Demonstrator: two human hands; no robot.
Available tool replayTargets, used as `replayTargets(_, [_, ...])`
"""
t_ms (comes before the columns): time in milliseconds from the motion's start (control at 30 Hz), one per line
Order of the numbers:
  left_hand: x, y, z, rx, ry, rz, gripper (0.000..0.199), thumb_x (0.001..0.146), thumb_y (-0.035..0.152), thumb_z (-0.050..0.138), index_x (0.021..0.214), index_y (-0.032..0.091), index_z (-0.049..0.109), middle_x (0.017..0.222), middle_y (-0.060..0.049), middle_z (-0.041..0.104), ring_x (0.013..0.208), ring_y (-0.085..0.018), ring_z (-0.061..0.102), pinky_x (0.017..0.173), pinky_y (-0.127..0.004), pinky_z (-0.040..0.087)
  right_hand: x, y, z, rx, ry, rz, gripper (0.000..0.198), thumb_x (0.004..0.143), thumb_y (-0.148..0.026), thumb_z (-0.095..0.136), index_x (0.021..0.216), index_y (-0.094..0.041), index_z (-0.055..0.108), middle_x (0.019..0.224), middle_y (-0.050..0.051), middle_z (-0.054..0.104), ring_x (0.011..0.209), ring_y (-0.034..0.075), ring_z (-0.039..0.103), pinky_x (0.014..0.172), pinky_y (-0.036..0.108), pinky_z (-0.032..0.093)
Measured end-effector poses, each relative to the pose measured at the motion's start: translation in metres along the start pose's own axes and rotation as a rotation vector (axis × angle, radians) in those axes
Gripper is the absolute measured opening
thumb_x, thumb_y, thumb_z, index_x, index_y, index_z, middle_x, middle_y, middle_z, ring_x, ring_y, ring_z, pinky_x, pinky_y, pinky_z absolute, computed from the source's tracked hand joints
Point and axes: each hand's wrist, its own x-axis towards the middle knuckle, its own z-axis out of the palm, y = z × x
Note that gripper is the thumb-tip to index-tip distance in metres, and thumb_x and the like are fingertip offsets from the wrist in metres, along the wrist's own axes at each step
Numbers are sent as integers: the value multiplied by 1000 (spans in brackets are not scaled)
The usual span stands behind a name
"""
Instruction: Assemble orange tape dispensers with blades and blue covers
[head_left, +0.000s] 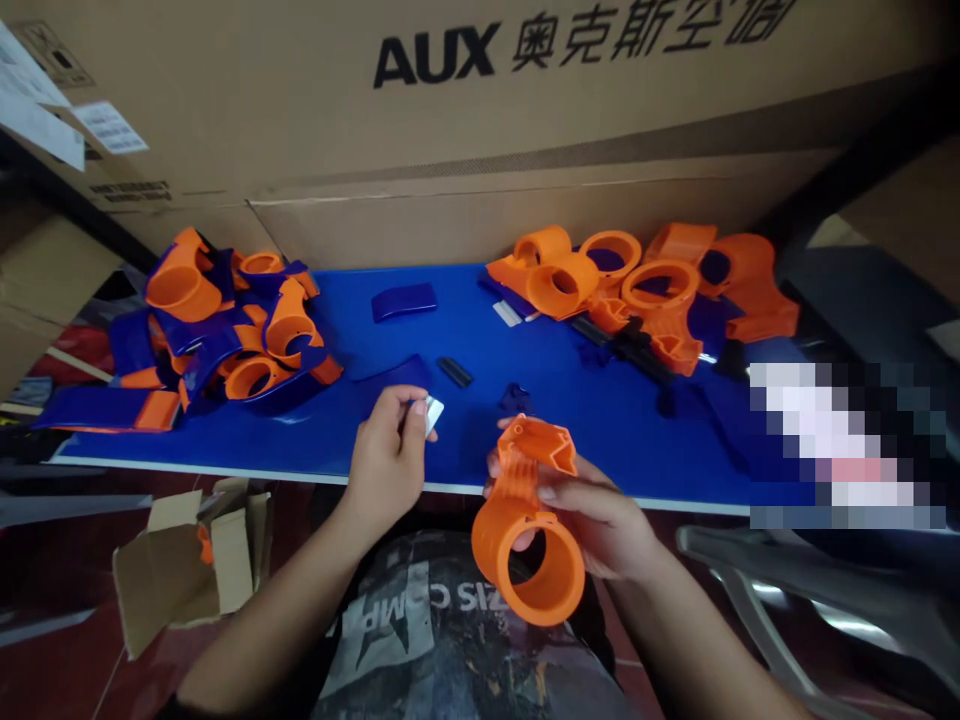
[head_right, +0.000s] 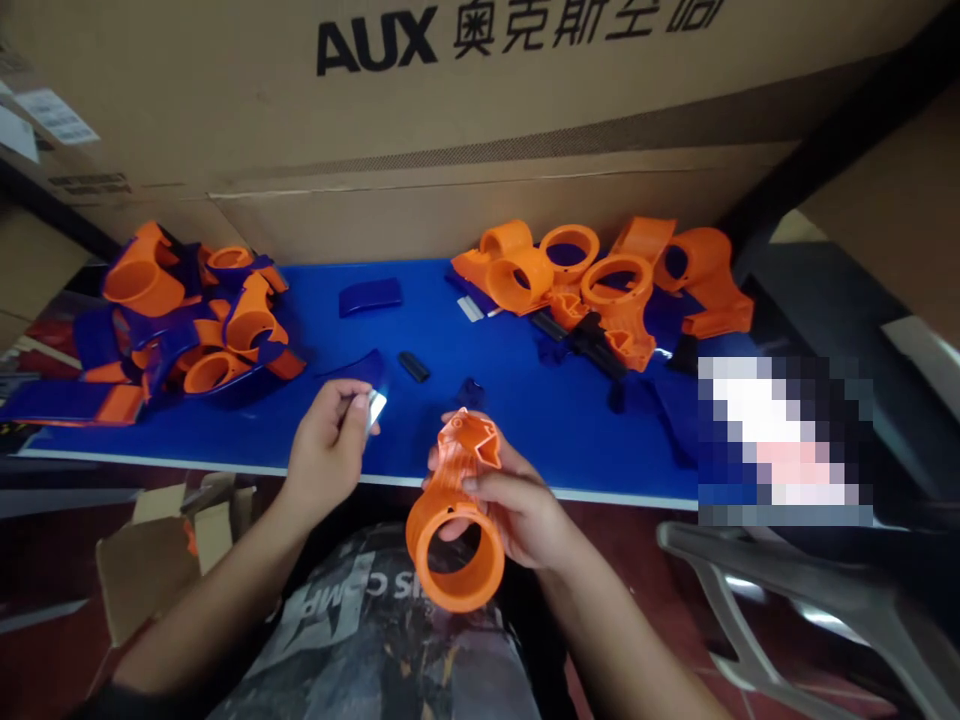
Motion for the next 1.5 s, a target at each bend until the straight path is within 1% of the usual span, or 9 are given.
replayTargets(100, [-21,-4,-7,-94,-10,-67,31,107,46,55,126,26,68,90,-3,77,73,-17,72,65,-28,55,12,0,6,-2,-103,8,66,76,-44,60,139,-23,62,105,13,75,90,31,77,54,36,61])
replayTargets(233, [-27,3,-15,-146,-2,-75,32,105,48,59,123,26,74,94,-4,79,75,-19,73,67,-30,59,24,2,15,-19,-148,37,65,89,-61,51,144,-25,57,111,14,74,92,30,77,50,32,58])
replayTargets(333, [-28,7,-19,-142,-1,-75,31,103,46,63,123,26,77,85,-3,77,71,-17,71,65,-29,58,31,6,19,39,-133,57,64,91,-59,59,147,-29,51,116,12,74,90,28,76,49,30,58])
replayTargets(500, [-29,13,-21,-220,-47,-103,29,103,44,65,118,24,80,62,2,64,54,-12,60,53,-25,50,39,6,18,100,-159,83,64,90,-59,68,143,-27,54,104,8,73,77,23,73,57,32,59])
replayTargets(767, [-22,17,-24,-306,-78,-79,20,100,39,72,109,24,81,74,1,73,65,-12,68,63,-25,55,51,0,10,142,-237,54,68,88,-56,74,144,-20,60,100,10,77,77,21,73,70,33,60])
replayTargets(900, [-15,16,-26,-213,-66,18,16,102,35,69,109,25,80,91,-1,79,79,-14,71,74,-27,57,57,2,7,144,-267,59,67,91,-56,72,145,-20,60,99,10,78,79,23,76,71,34,61])
replayTargets(1067, [2,21,-26,-68,-49,297,13,103,27,68,107,26,80,107,-4,79,103,-18,71,93,-35,56,64,4,5,137,-298,96,59,93,-62,68,133,-18,67,95,9,80,73,22,76,66,32,60])
replayTargets(1267, [23,26,-6,-45,-69,448,13,100,24,71,105,27,83,95,-2,78,91,-16,70,88,-36,54,69,7,-1,137,-329,183,57,93,-72,63,102,-16,75,86,10,79,72,22,76,67,31,61])
replayTargets(1500, [31,18,23,-22,-1,503,12,99,23,73,101,27,84,89,0,78,82,-15,70,83,-36,54,67,11,-1,224,-285,151,56,96,-71,59,104,-18,75,86,9,79,75,21,76,70,31,61])
